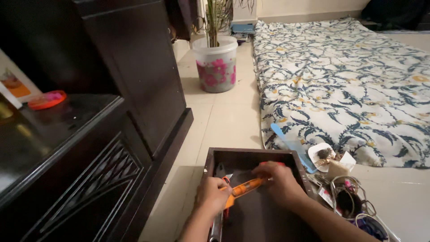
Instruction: The person sits on the bedroom floor with a wooden drawer removed from a dresser. They lift out small items including jewelry, cables, a pen, a small mirror, and hand tools such as a wrench and pliers, set them on the bed and floor, then place the items back into the drawer in groups.
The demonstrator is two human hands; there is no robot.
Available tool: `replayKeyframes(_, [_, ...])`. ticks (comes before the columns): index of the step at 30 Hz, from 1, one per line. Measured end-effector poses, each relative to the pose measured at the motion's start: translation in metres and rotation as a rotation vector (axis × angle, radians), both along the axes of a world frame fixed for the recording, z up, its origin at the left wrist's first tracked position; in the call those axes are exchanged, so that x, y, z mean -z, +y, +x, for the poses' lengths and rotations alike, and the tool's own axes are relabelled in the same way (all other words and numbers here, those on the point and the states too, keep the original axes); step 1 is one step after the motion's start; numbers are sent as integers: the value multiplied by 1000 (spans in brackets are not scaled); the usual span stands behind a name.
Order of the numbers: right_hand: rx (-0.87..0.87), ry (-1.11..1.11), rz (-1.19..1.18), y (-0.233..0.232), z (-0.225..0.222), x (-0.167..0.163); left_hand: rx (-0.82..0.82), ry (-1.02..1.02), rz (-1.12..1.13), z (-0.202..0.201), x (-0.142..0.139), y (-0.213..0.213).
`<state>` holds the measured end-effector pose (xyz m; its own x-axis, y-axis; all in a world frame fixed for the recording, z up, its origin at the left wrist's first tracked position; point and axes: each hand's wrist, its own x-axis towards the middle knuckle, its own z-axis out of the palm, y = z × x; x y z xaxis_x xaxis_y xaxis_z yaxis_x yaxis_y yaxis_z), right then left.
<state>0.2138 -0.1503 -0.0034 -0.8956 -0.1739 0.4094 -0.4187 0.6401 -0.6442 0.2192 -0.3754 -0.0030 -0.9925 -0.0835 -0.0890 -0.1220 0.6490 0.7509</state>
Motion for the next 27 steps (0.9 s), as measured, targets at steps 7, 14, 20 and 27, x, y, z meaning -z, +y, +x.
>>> replayKeyframes(7, [525,27,-258,-30,27,13,-376,-211,681,16,21,4])
replayKeyframes(14, [-82,-947,-1134,-71,39,27,-358,-106,441,48,21,-2])
replayKeyframes(20, [-10,-862,-989,-94,56,35,-130,-12,-129,50,-11,-28])
replayKeyframes(27, [52,-861,-760,-100,66,25,-227,116,-71,56,-34,-35])
